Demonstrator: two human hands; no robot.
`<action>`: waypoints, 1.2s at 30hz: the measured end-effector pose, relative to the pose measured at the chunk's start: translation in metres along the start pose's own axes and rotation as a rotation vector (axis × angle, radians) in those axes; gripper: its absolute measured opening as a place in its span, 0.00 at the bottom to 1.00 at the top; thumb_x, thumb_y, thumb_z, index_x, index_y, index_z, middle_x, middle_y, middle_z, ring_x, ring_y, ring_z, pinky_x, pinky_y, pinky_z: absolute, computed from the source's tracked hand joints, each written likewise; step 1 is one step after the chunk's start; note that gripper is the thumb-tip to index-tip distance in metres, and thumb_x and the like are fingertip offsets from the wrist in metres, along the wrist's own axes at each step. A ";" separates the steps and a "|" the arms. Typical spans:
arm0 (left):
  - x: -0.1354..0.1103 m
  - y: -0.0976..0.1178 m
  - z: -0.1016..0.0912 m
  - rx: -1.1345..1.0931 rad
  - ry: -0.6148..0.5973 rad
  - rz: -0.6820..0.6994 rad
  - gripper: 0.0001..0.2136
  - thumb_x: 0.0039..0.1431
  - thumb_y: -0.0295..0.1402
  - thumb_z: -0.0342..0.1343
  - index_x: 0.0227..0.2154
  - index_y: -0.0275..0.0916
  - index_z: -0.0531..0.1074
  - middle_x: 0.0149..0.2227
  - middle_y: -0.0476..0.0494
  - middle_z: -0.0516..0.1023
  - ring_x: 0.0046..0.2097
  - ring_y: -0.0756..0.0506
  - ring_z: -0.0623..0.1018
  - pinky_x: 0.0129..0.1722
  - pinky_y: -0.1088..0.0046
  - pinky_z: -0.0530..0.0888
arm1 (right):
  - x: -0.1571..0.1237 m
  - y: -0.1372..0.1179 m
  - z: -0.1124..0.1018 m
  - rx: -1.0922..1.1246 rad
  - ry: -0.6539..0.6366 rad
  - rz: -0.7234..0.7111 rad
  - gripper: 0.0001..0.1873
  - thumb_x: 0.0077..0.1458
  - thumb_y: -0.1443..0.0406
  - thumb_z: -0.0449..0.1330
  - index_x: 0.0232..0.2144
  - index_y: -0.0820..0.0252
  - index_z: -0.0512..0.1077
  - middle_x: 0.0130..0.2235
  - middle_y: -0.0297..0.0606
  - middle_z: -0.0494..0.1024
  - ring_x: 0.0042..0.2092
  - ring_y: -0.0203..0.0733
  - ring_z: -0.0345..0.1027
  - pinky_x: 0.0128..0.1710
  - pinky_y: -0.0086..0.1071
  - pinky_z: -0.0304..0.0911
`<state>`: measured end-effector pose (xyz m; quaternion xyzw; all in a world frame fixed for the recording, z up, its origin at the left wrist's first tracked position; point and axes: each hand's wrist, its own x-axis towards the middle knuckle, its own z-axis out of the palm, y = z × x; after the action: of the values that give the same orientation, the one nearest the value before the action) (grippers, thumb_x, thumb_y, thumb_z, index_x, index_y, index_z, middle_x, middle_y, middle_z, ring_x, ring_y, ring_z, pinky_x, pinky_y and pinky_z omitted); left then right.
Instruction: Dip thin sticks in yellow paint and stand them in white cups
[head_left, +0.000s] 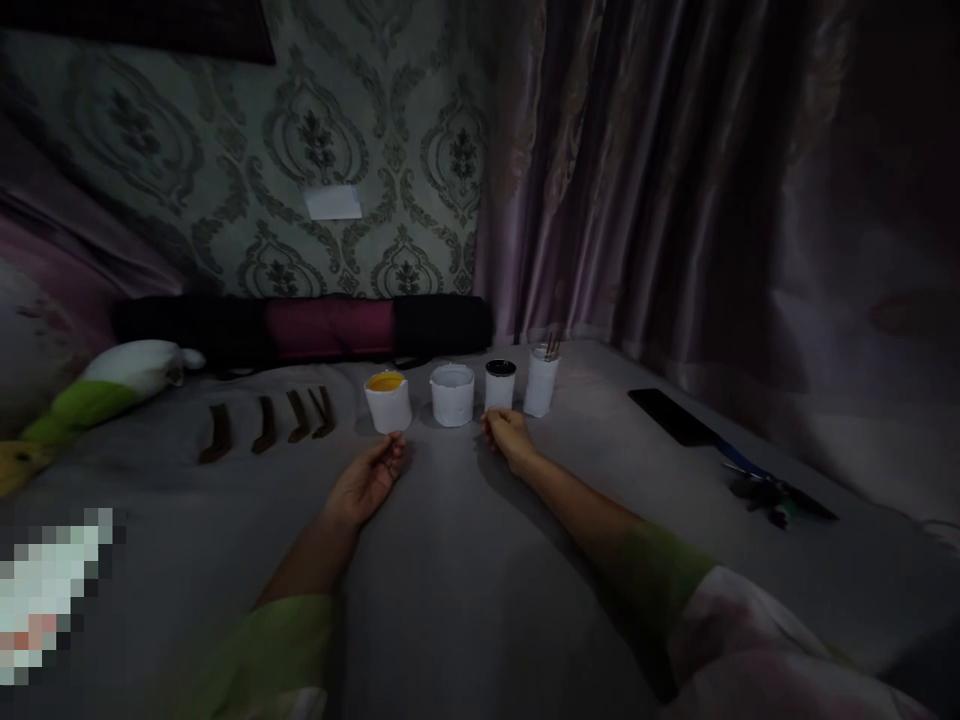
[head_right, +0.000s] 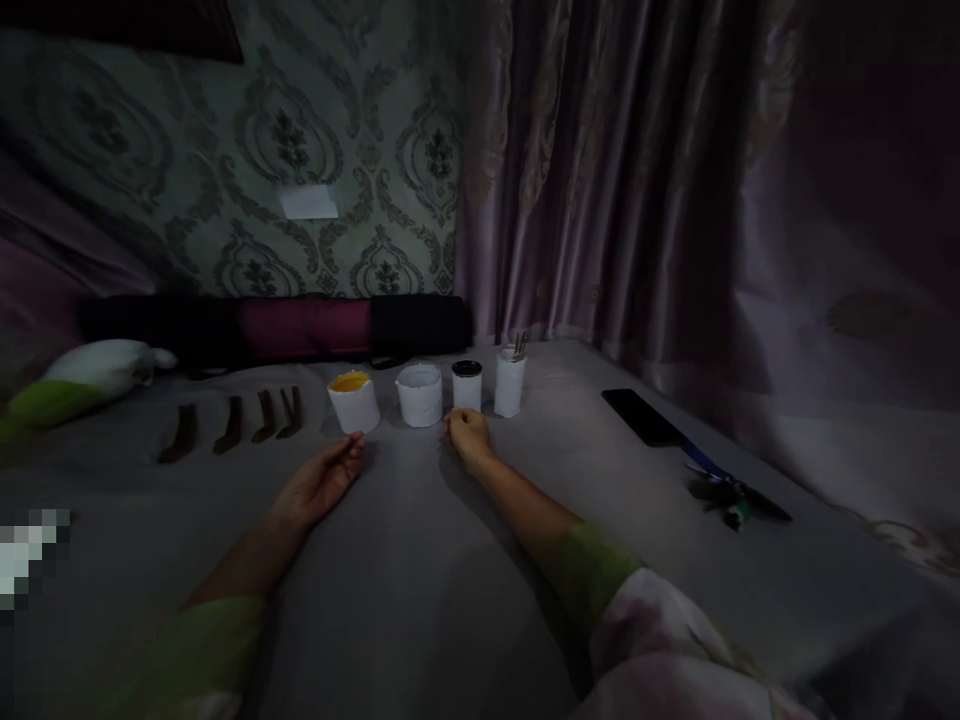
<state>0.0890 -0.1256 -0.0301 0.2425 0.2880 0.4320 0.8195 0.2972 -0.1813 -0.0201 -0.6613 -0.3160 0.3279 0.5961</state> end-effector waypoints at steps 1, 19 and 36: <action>0.001 0.000 -0.001 0.005 -0.007 0.004 0.08 0.55 0.19 0.46 0.28 0.28 0.70 0.27 0.42 0.72 0.25 0.54 0.70 0.21 0.82 0.71 | 0.001 0.004 0.000 -0.016 0.005 -0.016 0.11 0.51 0.62 0.48 0.22 0.61 0.66 0.17 0.28 0.64 0.15 0.27 0.54 0.11 0.20 0.47; 0.008 0.005 0.004 0.066 0.061 0.011 0.07 0.55 0.21 0.47 0.27 0.29 0.70 0.25 0.43 0.71 0.23 0.55 0.69 0.21 0.83 0.68 | 0.010 0.036 -0.002 -0.155 -0.022 -0.223 0.17 0.50 0.55 0.47 0.25 0.62 0.67 0.19 0.31 0.66 0.18 0.30 0.58 0.14 0.22 0.51; 0.019 0.037 -0.007 0.307 0.269 0.095 0.05 0.50 0.19 0.49 0.24 0.31 0.68 0.21 0.47 0.70 0.19 0.56 0.67 0.18 0.82 0.64 | 0.010 0.037 -0.003 -0.203 -0.015 -0.261 0.19 0.51 0.54 0.46 0.26 0.61 0.68 0.20 0.31 0.67 0.19 0.32 0.59 0.16 0.24 0.52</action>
<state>0.0717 -0.0896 -0.0161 0.3180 0.4458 0.4496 0.7057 0.3061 -0.1782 -0.0574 -0.6689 -0.4351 0.2192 0.5613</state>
